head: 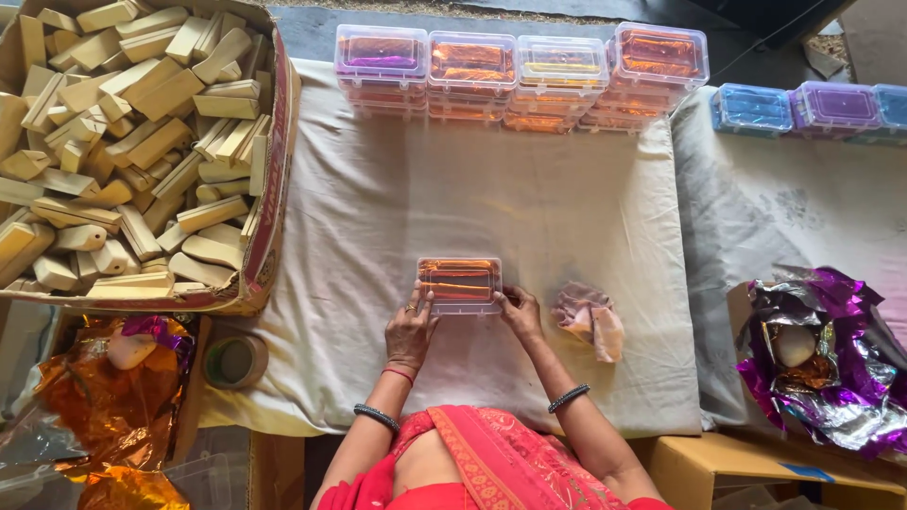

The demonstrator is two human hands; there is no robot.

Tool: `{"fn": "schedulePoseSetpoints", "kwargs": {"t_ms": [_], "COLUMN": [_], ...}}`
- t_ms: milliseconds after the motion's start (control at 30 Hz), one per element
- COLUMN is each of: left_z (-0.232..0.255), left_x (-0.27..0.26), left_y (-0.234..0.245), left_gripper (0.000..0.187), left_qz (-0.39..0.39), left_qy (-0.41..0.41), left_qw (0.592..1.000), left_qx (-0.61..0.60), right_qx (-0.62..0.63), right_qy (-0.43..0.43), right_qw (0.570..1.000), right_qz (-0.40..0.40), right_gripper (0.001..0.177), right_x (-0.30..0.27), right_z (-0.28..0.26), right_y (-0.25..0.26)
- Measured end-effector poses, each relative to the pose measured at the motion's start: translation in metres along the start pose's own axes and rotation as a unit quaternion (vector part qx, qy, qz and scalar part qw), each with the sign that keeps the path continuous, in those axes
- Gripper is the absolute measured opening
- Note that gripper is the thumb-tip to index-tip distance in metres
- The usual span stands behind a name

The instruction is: The person wraps small wooden blocks in shiny orange foil and places them into clear plastic containers. They wipe the containers with a cloth before and after placing the wrapped items inside. The person also wipes the wooden blocks with a cloth before wrapping them.

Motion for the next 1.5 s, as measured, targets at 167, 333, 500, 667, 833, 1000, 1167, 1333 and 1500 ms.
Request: {"fn": "schedulePoseSetpoints", "kwargs": {"t_ms": [167,333,500,667,833,1000,1167,1333,1500], "left_z": [0.0,0.002,0.001,-0.003,-0.011,-0.041,-0.057,-0.056,-0.034], "left_x": [0.001,0.002,-0.001,-0.002,0.001,0.003,0.002,-0.012,-0.003], "left_y": [0.006,0.008,0.015,0.007,0.011,-0.031,-0.057,-0.095,-0.076], "left_gripper": [0.061,0.06,0.061,0.063,0.06,0.059,0.057,0.052,0.041], "left_qz": [0.022,-0.008,0.023,0.016,0.002,-0.03,-0.022,-0.135,-0.159], "left_qy": [-0.002,-0.002,0.005,0.01,0.017,0.049,0.08,0.259,0.242], "left_qw": [1.0,1.0,1.0,0.999,0.997,0.988,0.788,0.594,0.585], "left_qx": [-0.006,0.005,-0.018,-0.032,-0.073,-0.144,-0.611,-0.749,-0.757], "right_qx": [0.026,0.003,-0.063,-0.102,0.042,0.142,0.233,0.275,0.291], "right_qy": [0.005,0.021,0.075,0.08,0.048,0.021,-0.036,-0.061,-0.045], "right_qw": [1.0,1.0,0.994,0.988,0.996,0.989,0.971,0.959,0.956], "right_qz": [-0.002,0.014,0.047,0.082,0.06,0.04,0.037,0.021,0.011], "right_gripper": [0.043,0.041,0.042,0.044,0.05,0.059,0.055,0.047,0.043], "right_x": [0.005,-0.001,0.001,-0.005,-0.029,-0.042,-0.044,-0.055,-0.056], "right_z": [0.008,-0.01,0.003,0.002,-0.022,-0.024,0.01,0.009,-0.003], "right_y": [0.0,-0.001,-0.003,-0.013,-0.025,-0.035,-0.035,-0.025,-0.01]}}
Point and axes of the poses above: each hand's wrist, its own x-axis towards the middle knuckle, its own y-axis out of the back of the hand, z = x × y, the point moved 9 cm from there along x, towards the middle knuckle, and after that the axes turned 8 degrees about -z, right-handed, at the moved point
